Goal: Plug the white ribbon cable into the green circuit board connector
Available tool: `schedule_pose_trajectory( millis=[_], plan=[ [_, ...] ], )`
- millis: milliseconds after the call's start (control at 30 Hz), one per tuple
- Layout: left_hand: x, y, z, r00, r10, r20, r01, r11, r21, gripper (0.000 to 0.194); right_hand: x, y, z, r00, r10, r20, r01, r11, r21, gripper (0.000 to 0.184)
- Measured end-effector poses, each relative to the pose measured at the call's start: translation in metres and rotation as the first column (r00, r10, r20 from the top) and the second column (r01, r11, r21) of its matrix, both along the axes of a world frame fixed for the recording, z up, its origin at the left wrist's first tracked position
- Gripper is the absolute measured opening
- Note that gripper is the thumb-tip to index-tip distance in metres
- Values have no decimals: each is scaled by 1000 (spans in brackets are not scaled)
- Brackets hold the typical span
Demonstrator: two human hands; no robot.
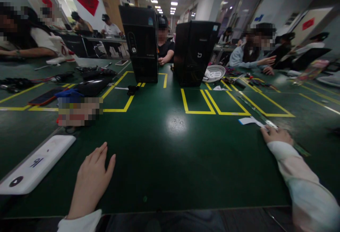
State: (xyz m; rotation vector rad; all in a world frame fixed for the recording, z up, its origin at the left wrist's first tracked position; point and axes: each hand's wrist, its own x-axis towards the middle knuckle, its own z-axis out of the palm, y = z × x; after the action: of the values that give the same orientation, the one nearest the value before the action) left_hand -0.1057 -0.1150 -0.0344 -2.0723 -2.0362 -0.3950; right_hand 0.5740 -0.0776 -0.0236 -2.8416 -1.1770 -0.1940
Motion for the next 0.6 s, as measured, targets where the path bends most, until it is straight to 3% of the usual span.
schedule_pose_trajectory(
  millis=[133, 333, 600],
  plan=[
    [-1, 1, -1, 1000, 1, -6, -1, 1000, -9, 76, -6, 5, 6, 994, 103, 40, -102, 994, -35, 64],
    [-1, 2, -1, 1000, 0, -3, 0, 1000, -2, 75, -23, 33, 11, 945, 328, 4, -326, 940, -100, 54],
    [-1, -1, -2, 1000, -5, -8, 5, 1000, -10, 71, -34, 47, 9, 946, 323, -28, -324, 945, -54, 54]
  ],
)
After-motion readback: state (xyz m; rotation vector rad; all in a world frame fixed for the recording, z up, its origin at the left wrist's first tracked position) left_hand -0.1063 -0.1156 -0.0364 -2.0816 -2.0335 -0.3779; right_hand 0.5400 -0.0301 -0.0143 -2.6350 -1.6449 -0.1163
